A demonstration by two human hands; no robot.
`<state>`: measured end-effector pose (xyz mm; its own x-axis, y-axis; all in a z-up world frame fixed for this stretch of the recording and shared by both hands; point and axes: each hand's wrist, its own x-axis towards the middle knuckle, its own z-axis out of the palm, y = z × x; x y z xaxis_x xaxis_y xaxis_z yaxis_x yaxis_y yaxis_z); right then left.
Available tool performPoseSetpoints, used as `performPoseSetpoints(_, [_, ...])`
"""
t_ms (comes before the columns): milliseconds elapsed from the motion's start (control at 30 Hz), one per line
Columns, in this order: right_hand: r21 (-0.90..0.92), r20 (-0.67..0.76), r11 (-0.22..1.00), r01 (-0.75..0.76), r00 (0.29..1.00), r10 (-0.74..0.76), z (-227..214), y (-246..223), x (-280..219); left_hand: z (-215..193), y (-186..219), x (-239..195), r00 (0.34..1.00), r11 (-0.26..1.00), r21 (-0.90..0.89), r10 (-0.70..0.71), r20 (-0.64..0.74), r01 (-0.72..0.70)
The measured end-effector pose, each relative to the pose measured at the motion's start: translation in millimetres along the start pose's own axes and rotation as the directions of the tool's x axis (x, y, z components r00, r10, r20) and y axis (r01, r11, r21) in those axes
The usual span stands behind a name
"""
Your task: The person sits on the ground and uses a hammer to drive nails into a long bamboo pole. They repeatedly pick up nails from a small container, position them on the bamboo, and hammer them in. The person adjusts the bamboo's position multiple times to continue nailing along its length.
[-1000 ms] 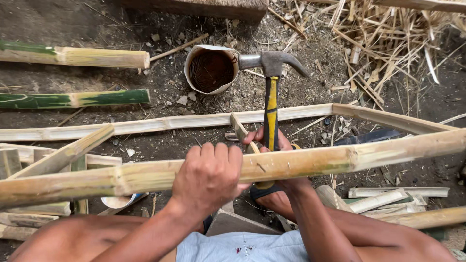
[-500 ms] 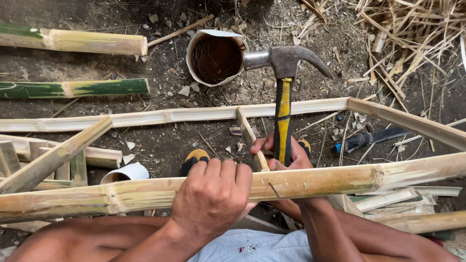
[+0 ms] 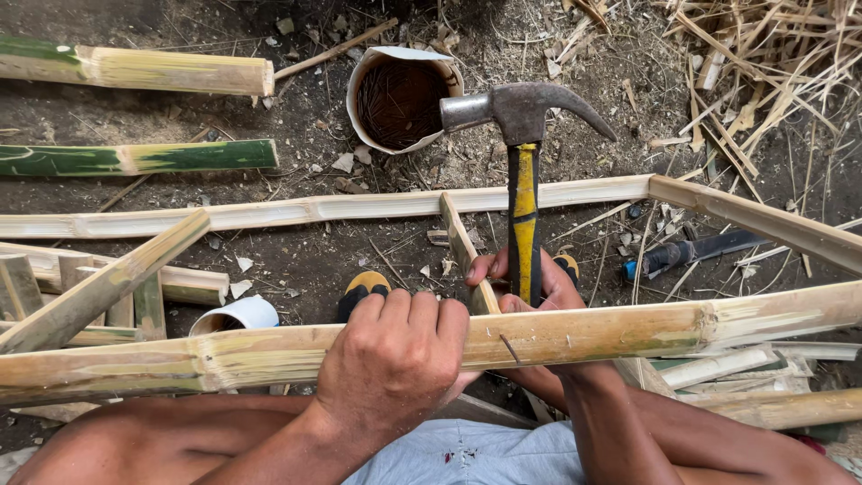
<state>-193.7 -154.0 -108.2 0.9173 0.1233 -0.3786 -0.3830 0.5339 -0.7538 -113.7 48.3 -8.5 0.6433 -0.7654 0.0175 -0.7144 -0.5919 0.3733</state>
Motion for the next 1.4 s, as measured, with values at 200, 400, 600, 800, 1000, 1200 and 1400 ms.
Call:
performPoseSetpoints(200, [-0.024,0.012,1.0,0.018,1.0,-0.018,2.0,-1.8,5.5,1.3,-3.0,4.4,1.0,1.0,-0.007,-0.012,0.015,0.012])
performPoseSetpoints(400, [0.015,-0.279,0.993,-0.119,0.953,0.118,0.4,-2.3,3.9,-1.9,-19.7,28.0,0.992,0.993,-0.064,-0.096,0.082,0.102])
performPoseSetpoints(600, [-0.57,-0.606,0.542,-0.617,0.761,0.229,-26.1,-30.7,-33.4,-16.8,-37.9,55.9,0.961,0.983,-0.046,-0.161,0.226,0.175])
performPoseSetpoints(800, [-0.766,-0.556,0.149,-0.625,0.762,0.332,14.5,-109.6,-110.7,-23.0,-34.7,64.8,0.912,0.966,0.114,-0.258,0.319,0.234])
performPoseSetpoints(1000, [-0.945,-0.167,0.298,-0.132,0.981,-0.094,53.9,-156.7,-141.1,-17.4,-37.7,65.7,0.916,0.968,0.154,-0.237,0.323,0.196])
performPoseSetpoints(1200, [-0.971,-0.23,0.123,-0.205,0.943,-0.241,68.9,-138.6,-112.6,-11.0,-42.6,66.3,0.944,0.973,0.133,-0.215,0.25,0.187])
performPoseSetpoints(1400, [-0.788,-0.264,0.616,-0.014,0.911,-0.318,74.7,-168.3,-156.4,-12.3,-44.2,64.7,0.963,0.977,0.121,-0.196,0.186,0.176])
